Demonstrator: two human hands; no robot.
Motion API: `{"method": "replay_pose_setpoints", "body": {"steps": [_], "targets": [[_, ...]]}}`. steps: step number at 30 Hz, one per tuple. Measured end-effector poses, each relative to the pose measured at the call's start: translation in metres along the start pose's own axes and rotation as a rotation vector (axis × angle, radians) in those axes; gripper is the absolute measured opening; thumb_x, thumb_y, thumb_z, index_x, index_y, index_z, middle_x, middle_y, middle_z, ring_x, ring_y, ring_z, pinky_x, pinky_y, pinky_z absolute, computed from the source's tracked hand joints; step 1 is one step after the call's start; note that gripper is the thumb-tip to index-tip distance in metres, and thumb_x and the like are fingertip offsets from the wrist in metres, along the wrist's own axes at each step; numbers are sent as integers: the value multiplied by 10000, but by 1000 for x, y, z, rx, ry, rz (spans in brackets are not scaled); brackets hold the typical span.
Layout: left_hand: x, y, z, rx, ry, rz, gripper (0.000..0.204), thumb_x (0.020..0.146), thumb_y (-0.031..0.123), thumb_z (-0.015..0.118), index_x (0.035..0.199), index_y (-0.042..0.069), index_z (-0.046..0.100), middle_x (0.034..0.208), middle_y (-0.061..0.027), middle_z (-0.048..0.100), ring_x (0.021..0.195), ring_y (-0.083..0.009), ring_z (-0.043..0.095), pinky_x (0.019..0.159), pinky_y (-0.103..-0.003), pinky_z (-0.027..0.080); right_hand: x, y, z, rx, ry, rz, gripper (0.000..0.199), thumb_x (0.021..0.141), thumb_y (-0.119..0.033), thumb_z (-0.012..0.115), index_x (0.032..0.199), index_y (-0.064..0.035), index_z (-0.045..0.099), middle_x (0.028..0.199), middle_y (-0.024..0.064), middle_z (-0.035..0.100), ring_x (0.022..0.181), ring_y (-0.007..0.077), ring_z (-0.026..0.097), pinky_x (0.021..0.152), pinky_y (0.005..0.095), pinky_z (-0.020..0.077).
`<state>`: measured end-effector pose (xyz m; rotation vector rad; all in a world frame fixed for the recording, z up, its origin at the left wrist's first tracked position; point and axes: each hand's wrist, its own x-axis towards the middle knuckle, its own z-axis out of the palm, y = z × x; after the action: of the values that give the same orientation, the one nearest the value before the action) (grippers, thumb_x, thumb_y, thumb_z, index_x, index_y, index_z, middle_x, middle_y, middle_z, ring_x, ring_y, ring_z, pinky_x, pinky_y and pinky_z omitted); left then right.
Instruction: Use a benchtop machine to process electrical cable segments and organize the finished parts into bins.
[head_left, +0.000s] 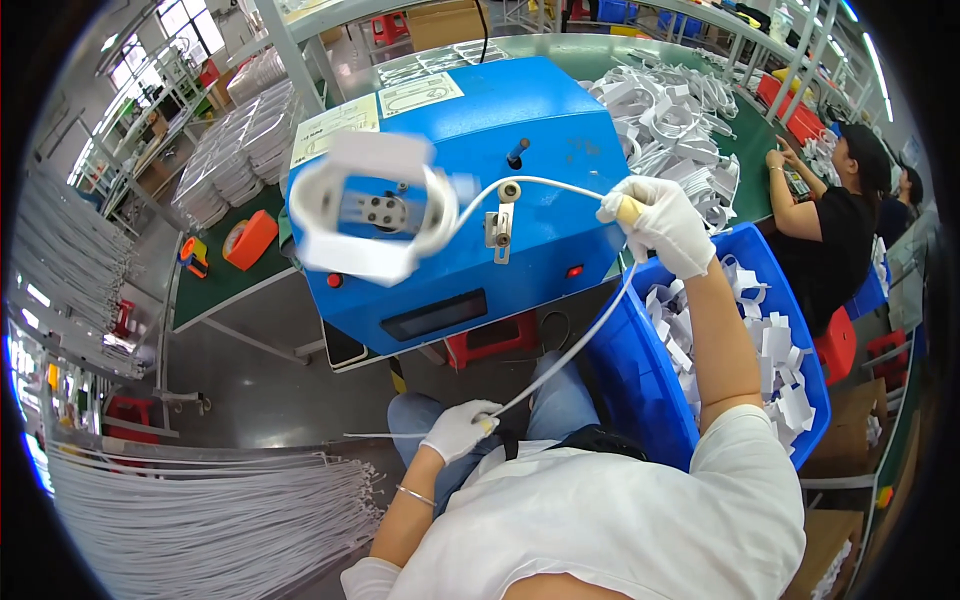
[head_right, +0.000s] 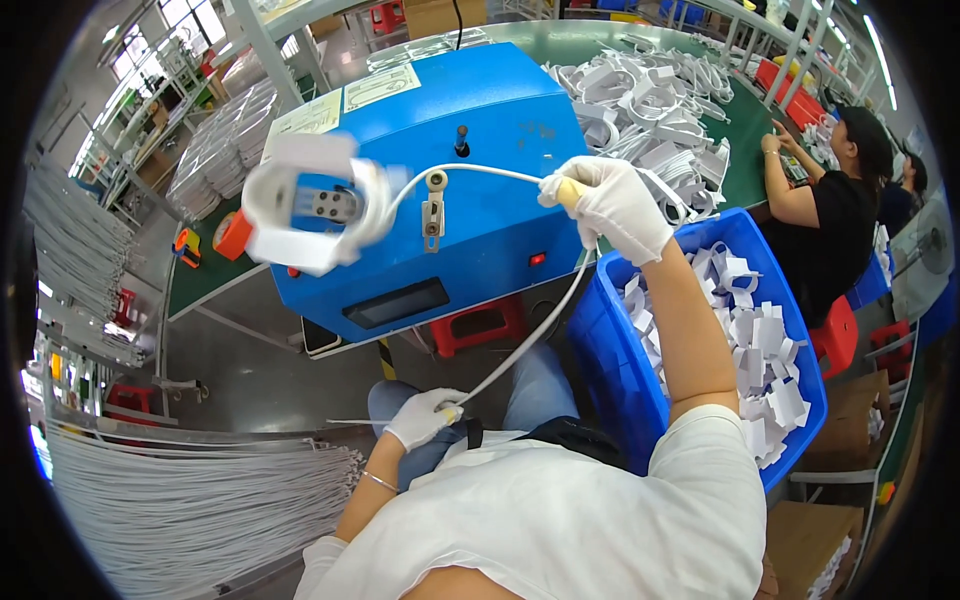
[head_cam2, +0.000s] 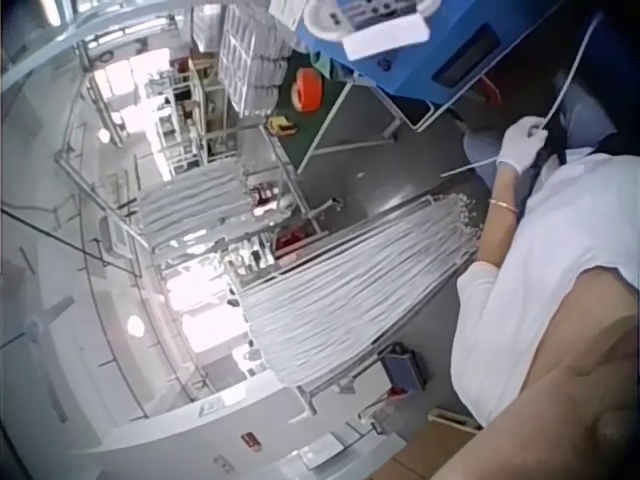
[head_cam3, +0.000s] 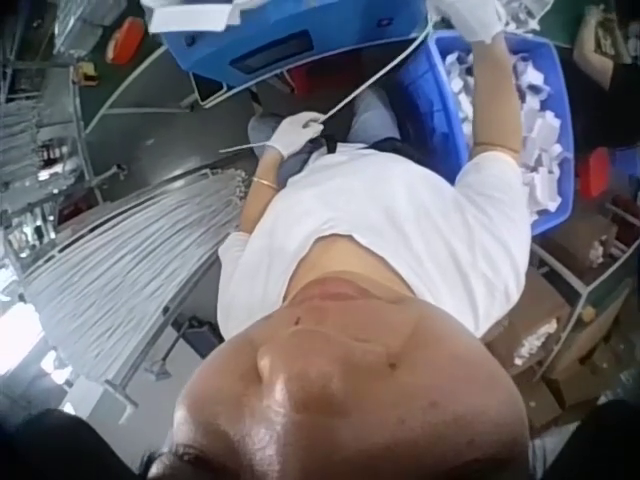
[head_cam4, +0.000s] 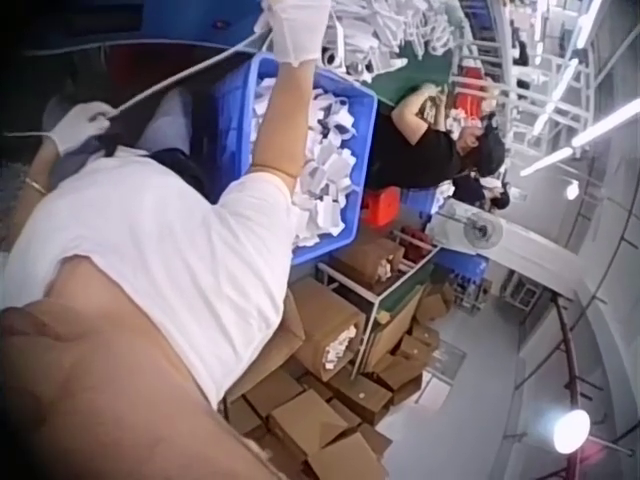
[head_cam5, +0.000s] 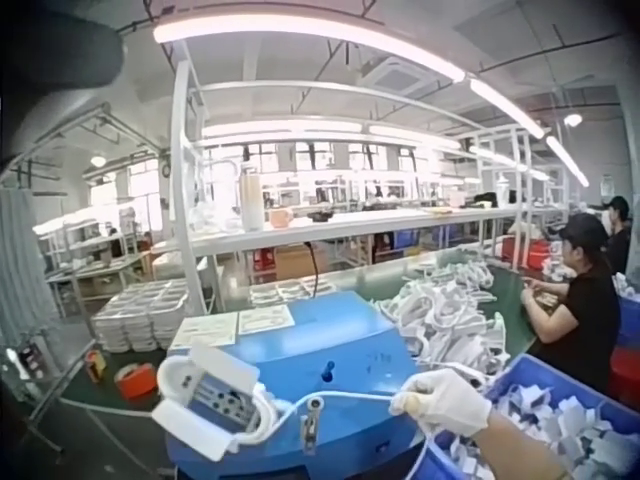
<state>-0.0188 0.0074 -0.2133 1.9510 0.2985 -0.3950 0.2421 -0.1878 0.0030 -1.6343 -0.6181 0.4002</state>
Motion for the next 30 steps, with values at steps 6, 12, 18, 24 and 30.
{"method": "replay_pose_setpoints", "body": {"steps": [6, 12, 18, 24, 30], "targets": [[14, 11, 5, 98, -56, 56, 298, 850, 200, 577, 1108, 59, 628, 1027, -164, 641, 910, -313, 608, 821, -340, 466, -3, 0, 3, -1, 1, 11, 196, 873, -180, 639, 820, 8, 632, 578, 2, 524, 368, 72, 455, 352, 192, 325], [29, 60, 3, 18, -189, 161, 282, 896, 130, 542, 1158, 55, 614, 993, -109, 668, 846, -184, 613, 795, -283, 468, -1, 4, 8, 47, 2, -47, 213, 874, -196, 647, 831, 12, 633, 599, 16, 555, 377, 70, 462, 353, 187, 329], [27, 117, -28, 141, -153, 349, 369, 886, 149, 571, 1244, 61, 543, 1094, -133, 643, 1021, -212, 617, 895, -307, 467, 0, -5, 21, 71, -14, -77, 190, 864, -173, 658, 831, 14, 645, 653, 23, 586, 412, 66, 473, 368, 192, 347], [-8, 166, -94, 454, -214, 355, 380, 873, 207, 600, 1225, 70, 558, 1054, -125, 652, 956, -241, 629, 839, -330, 489, 18, -5, 36, -504, 170, -720, 32, 805, -48, 682, 811, -21, 665, 682, 41, 583, 574, 106, 520, 514, 240, 417], [-78, 201, -178, 421, -150, 484, 297, 857, 201, 652, 1103, 35, 645, 851, -76, 677, 777, -164, 649, 746, -276, 507, 66, -20, 22, -700, 208, -1035, 78, 767, -67, 706, 772, -22, 643, 702, 75, 588, 582, 161, 551, 538, 273, 446]]}}
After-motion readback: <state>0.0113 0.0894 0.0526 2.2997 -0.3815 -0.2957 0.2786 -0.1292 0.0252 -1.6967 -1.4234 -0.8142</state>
